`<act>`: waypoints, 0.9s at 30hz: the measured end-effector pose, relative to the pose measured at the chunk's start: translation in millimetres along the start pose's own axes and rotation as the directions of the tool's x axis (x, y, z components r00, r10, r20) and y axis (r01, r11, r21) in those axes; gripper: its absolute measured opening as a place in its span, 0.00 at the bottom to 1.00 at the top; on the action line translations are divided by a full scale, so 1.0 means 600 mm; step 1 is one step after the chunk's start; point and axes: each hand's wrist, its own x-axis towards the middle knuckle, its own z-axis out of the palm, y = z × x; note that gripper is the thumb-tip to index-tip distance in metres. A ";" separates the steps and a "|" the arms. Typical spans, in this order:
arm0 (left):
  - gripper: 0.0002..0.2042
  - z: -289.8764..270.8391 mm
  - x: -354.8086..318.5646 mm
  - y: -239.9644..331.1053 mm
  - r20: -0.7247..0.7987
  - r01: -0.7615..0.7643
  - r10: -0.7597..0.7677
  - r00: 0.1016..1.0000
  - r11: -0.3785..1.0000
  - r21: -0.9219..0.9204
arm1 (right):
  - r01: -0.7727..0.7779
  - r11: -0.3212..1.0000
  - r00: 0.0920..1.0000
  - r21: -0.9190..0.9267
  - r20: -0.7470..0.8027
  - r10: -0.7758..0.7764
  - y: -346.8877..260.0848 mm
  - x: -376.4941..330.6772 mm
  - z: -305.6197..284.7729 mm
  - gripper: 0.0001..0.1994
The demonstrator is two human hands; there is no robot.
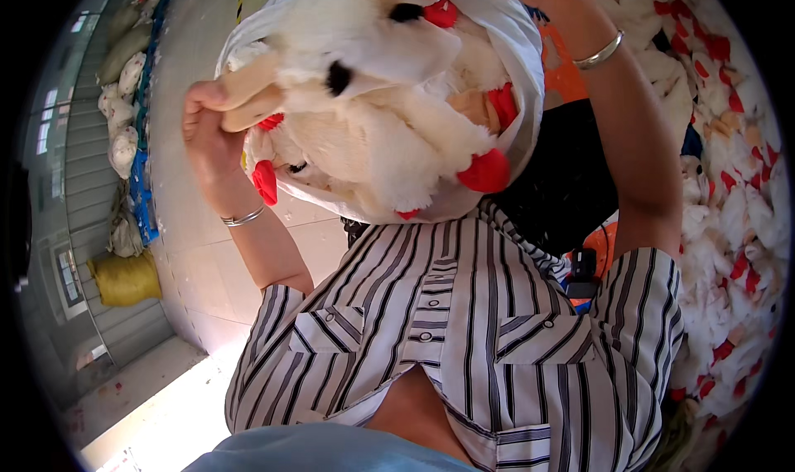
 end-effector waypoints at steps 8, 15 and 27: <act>0.07 -0.034 0.039 -0.046 -0.084 0.354 -0.379 0.921 0.733 0.581 | 0.084 0.991 0.971 0.102 -0.231 -0.059 -0.020 0.004 -0.006 0.12; 0.20 0.178 0.052 -0.049 0.217 -0.326 0.257 0.942 0.537 0.778 | 0.041 0.966 0.998 0.254 -0.048 -0.030 -0.023 0.017 0.035 0.10; 0.16 0.185 0.090 -0.112 -0.198 0.280 -0.219 0.955 0.887 0.368 | 0.029 0.994 0.996 0.102 0.076 -0.037 -0.011 -0.002 0.071 0.06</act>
